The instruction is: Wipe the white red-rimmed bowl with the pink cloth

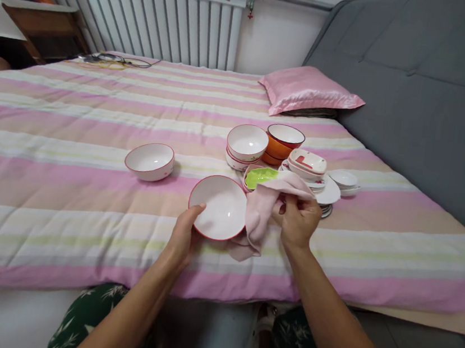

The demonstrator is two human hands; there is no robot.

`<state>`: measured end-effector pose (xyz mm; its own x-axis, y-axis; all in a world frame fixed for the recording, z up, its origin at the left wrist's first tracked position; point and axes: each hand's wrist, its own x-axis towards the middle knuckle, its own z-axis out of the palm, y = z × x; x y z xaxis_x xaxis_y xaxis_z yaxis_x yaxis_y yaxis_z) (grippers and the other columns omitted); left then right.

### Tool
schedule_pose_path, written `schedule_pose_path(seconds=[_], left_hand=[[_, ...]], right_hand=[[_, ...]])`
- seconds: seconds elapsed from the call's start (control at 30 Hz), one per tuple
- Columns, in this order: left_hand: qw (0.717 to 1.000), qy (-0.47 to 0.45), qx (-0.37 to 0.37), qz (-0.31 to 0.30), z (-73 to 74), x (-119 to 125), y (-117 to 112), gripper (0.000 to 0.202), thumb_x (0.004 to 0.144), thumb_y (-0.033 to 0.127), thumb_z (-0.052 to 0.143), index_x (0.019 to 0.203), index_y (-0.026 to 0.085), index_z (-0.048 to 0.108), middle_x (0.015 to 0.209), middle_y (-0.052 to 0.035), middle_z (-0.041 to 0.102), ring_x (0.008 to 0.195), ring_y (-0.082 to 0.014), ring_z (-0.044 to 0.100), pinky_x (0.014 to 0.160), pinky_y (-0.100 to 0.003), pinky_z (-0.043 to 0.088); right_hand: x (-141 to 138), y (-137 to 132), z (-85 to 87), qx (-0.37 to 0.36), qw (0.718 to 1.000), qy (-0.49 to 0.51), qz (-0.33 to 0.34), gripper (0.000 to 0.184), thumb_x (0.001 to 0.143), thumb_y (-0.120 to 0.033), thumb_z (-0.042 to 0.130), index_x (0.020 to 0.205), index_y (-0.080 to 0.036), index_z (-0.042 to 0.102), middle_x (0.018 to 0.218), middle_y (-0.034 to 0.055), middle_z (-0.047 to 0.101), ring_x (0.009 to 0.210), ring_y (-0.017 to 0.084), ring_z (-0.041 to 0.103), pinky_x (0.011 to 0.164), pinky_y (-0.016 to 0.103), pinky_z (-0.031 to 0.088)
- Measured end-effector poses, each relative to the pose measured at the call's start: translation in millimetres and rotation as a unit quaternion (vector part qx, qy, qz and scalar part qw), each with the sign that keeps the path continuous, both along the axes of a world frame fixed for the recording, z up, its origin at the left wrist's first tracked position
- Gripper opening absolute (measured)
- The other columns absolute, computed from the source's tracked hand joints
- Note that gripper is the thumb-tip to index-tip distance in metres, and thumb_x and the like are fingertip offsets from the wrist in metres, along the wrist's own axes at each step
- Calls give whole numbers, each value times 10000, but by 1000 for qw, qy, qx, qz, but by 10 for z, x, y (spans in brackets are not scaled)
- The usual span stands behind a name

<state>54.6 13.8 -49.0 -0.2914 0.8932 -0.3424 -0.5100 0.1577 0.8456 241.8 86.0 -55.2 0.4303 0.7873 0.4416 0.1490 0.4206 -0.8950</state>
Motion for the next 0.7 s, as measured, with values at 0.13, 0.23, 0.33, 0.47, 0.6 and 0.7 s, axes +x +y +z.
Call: schedule_pose_path(seconds=[0.13, 0.23, 0.33, 0.47, 0.6, 0.7], left_hand=[[999, 24, 7, -24, -43, -7, -6, 377, 662, 388, 699, 930, 124, 678, 786, -49, 707, 742, -209, 652, 650, -261, 494], [998, 37, 13, -47, -70, 13, -11, 372, 677, 387, 688, 946, 129, 681, 792, -55, 716, 737, -222, 660, 671, -284, 502], [997, 42, 24, -59, -69, 26, -16, 350, 685, 372, 679, 951, 144, 684, 802, -49, 724, 746, -227, 665, 682, -290, 505], [997, 41, 24, -63, -59, 22, -14, 335, 681, 367, 679, 934, 149, 685, 797, -46, 724, 736, -222, 664, 686, -294, 503], [998, 36, 9, -51, -61, 16, -7, 335, 666, 379, 678, 895, 134, 684, 755, -49, 714, 695, -217, 654, 650, -291, 495], [998, 29, 12, -51, -65, 16, -8, 318, 668, 370, 673, 879, 132, 682, 751, -49, 710, 691, -216, 650, 636, -287, 490]], right_hand=[[-6, -46, 20, 39, 999, -21, 19, 181, 800, -325, 576, 681, -189, 578, 575, -33, 528, 471, 108, 464, 483, 230, 389], [-50, -135, 53, 46, 995, -72, 47, 143, 819, -324, 563, 814, -204, 641, 755, 14, 639, 684, 172, 598, 636, 274, 463], [-105, -198, 82, 54, 985, -131, 103, 245, 836, -318, 555, 1055, -239, 633, 1053, 53, 654, 982, 233, 597, 802, 324, 474], [-168, -214, 90, 40, 959, -198, 200, 531, 837, -317, 560, 1347, -302, 411, 1385, 66, 450, 1055, 227, 556, 727, 314, 510], [-188, -198, 47, 11, 965, -184, 186, 577, 823, -306, 574, 1362, -302, 368, 1370, 92, 437, 875, 171, 584, 657, 283, 515], [-185, -167, -29, -29, 972, -161, 169, 595, 769, -299, 634, 1318, -248, 411, 1233, 103, 542, 822, 166, 584, 627, 271, 505]])
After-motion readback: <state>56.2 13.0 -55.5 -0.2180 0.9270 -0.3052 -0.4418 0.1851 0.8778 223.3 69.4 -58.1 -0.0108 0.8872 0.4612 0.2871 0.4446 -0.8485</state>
